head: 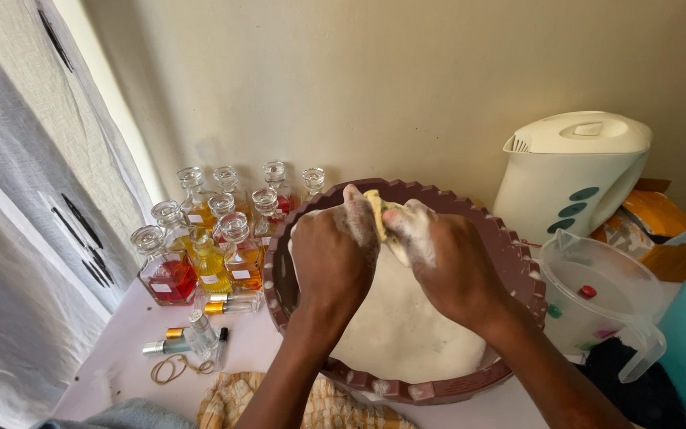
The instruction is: The person washes perfume bottles and caps in a basin of soapy water using a sponge and their hands, rubbing the surfaces of the items and immersing them in the foam.
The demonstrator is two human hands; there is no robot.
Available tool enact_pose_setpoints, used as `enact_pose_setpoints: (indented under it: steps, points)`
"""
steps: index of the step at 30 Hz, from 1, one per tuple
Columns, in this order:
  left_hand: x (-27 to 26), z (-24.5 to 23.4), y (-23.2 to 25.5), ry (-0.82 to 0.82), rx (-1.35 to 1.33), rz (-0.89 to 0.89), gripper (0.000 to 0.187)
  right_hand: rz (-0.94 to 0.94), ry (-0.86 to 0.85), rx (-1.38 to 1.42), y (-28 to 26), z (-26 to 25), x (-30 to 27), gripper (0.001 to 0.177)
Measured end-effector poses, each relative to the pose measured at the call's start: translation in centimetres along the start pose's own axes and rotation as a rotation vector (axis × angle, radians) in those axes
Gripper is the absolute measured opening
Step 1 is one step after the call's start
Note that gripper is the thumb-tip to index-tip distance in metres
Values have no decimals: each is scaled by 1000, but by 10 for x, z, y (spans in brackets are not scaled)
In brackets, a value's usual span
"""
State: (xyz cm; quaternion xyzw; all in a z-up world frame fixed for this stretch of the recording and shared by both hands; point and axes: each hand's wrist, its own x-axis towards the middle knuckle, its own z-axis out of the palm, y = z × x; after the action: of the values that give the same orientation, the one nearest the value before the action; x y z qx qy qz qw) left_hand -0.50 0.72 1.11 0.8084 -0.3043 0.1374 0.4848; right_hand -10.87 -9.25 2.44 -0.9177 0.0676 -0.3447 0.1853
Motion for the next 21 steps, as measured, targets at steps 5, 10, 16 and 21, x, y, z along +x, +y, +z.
enact_pose_setpoints:
  steps: [5,10,16,21]
  points:
    - [-5,-4,3,92,170,163,63,255,-60,315,25,11,1,46]
    - [5,10,-15,27,139,107,60,100,37,286,14,7,-1,43]
    - [15,50,-71,-339,-159,104,36,-110,68,27,8,4,1,42]
    - [9,12,-11,-170,-75,-109,64,7,-25,67,8,4,2,41]
